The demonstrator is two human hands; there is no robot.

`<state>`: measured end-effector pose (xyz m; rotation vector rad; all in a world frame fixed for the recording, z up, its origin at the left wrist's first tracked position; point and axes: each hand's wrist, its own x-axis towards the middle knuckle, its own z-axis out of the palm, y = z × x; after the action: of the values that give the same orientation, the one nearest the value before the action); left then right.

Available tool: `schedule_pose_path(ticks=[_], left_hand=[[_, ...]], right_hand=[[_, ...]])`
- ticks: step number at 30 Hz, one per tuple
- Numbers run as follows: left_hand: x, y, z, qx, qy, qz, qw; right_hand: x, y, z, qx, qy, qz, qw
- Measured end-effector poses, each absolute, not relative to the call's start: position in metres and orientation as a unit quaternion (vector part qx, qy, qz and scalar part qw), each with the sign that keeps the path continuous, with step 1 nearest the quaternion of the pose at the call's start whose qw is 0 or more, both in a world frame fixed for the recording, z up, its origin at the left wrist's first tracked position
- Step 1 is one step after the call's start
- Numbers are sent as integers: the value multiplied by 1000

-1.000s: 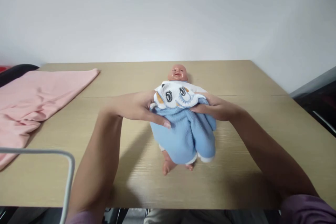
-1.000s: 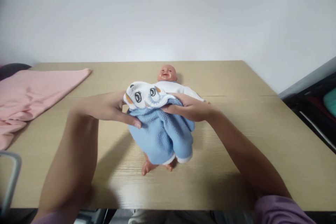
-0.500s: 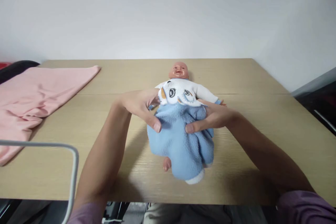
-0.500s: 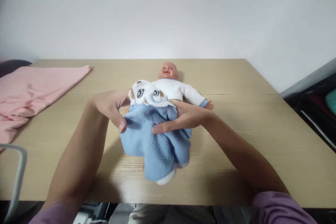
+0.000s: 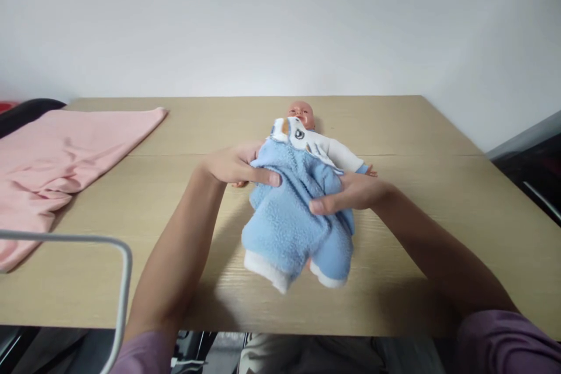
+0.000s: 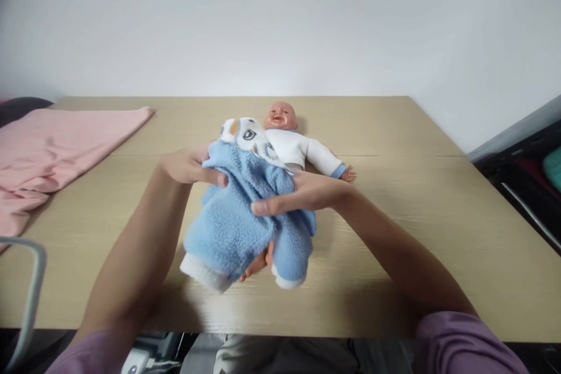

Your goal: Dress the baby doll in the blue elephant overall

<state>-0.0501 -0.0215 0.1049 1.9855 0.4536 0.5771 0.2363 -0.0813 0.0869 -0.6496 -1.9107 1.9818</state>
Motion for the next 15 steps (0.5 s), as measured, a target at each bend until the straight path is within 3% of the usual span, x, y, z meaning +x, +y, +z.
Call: schedule_pose_path(ticks=[6,12,15], left_hand=[[-34,-31,112,789,132,165,577],[-42,-26,113,731,114,72,669],[-44,-22,110,742,72,82,662]], right_hand=[[235,-86,98,-140,-703,695,52],[238,-81,90,-137,-705,684,124],[240,-77,71,-153,-660,716,165]])
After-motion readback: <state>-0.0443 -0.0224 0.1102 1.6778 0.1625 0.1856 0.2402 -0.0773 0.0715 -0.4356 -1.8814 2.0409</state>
